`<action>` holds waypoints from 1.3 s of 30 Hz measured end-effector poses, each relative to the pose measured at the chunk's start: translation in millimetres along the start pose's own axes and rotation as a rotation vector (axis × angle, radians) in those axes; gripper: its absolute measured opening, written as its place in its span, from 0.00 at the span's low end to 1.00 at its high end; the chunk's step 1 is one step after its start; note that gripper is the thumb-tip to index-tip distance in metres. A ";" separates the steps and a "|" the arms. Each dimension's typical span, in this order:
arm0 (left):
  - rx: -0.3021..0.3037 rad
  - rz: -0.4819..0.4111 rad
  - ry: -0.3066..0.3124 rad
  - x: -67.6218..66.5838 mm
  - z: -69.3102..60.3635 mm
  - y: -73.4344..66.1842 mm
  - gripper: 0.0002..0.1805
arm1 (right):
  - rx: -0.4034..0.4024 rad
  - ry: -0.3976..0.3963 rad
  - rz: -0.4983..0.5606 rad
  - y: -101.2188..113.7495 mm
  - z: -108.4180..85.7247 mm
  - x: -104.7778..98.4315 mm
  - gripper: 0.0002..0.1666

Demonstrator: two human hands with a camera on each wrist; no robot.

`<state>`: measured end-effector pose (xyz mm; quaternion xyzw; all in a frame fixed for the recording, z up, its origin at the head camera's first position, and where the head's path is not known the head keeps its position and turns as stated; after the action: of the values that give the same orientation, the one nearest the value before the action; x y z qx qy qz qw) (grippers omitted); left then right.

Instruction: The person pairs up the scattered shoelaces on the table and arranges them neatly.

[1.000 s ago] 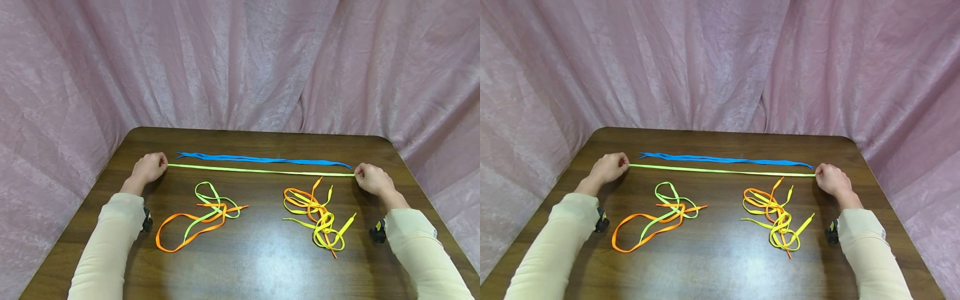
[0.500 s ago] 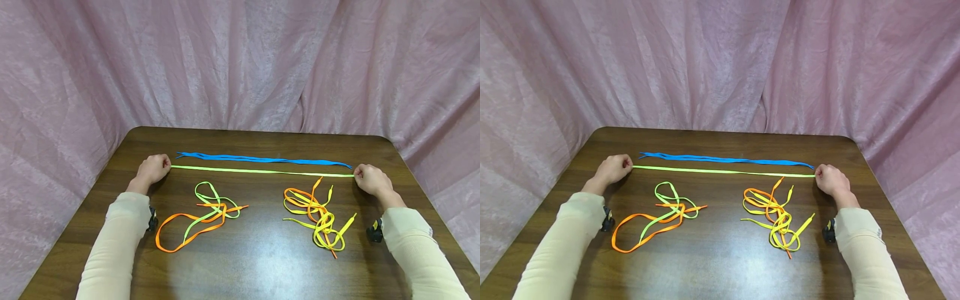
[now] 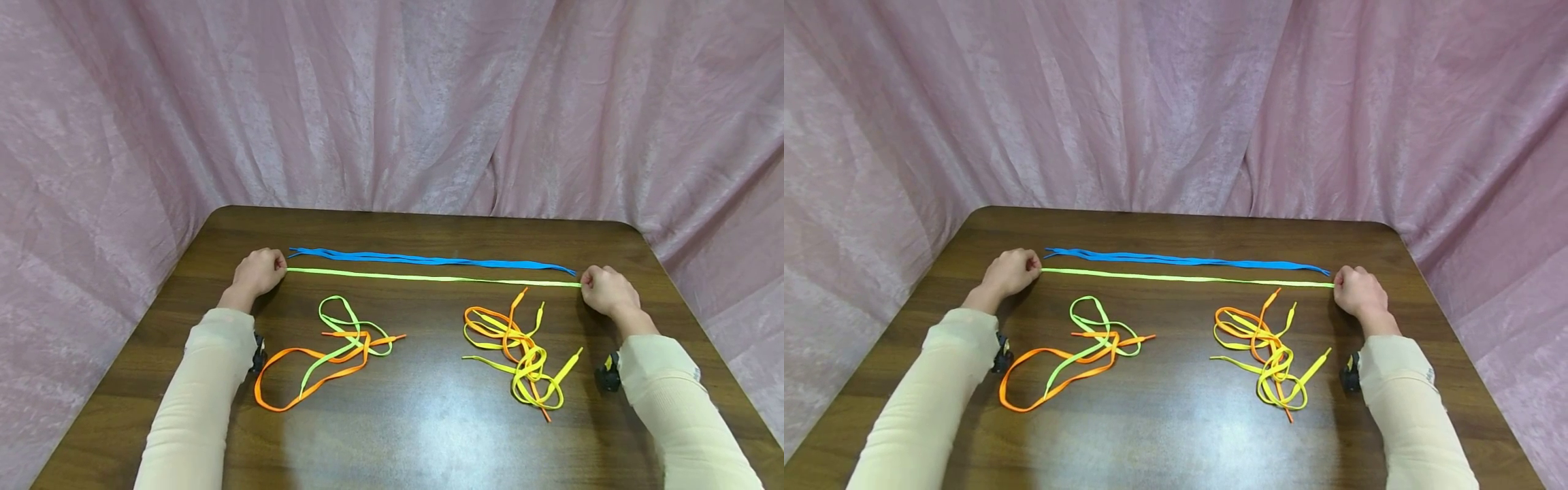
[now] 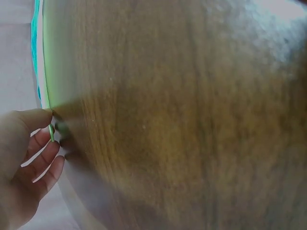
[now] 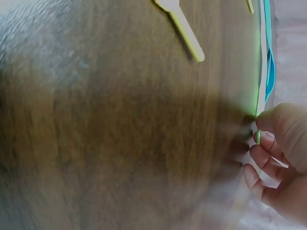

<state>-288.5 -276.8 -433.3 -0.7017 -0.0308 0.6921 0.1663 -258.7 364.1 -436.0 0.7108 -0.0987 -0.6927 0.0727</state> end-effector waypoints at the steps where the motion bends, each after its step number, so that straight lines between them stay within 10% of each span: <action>1: -0.002 0.000 0.005 0.0 0.2 -0.6 0.05 | 0.006 0.001 0.002 0.0 -0.1 0.2 0.07; 19: -0.053 -0.024 0.019 1.0 -4.1 -1.3 0.05 | -0.050 -0.026 0.047 4.1 -6.3 2.5 0.12; 39: 0.001 0.015 0.185 -14.3 -27.3 10.0 0.22 | -0.129 0.072 -0.025 15.5 -21.7 -6.6 0.24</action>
<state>-264.1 -295.3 -422.6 -0.7627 -0.0097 0.6257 0.1634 -237.7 349.9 -425.2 0.7301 -0.0423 -0.6726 0.1131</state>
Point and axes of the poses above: each hand's wrist, its own z-axis towards the middle knuckle, its own x-axis out of the palm, y = z × x, the point moved 2 cm from there along z, towards the middle knuckle, and after that the axes turned 5 degrees about x, right-handed, at the moved point
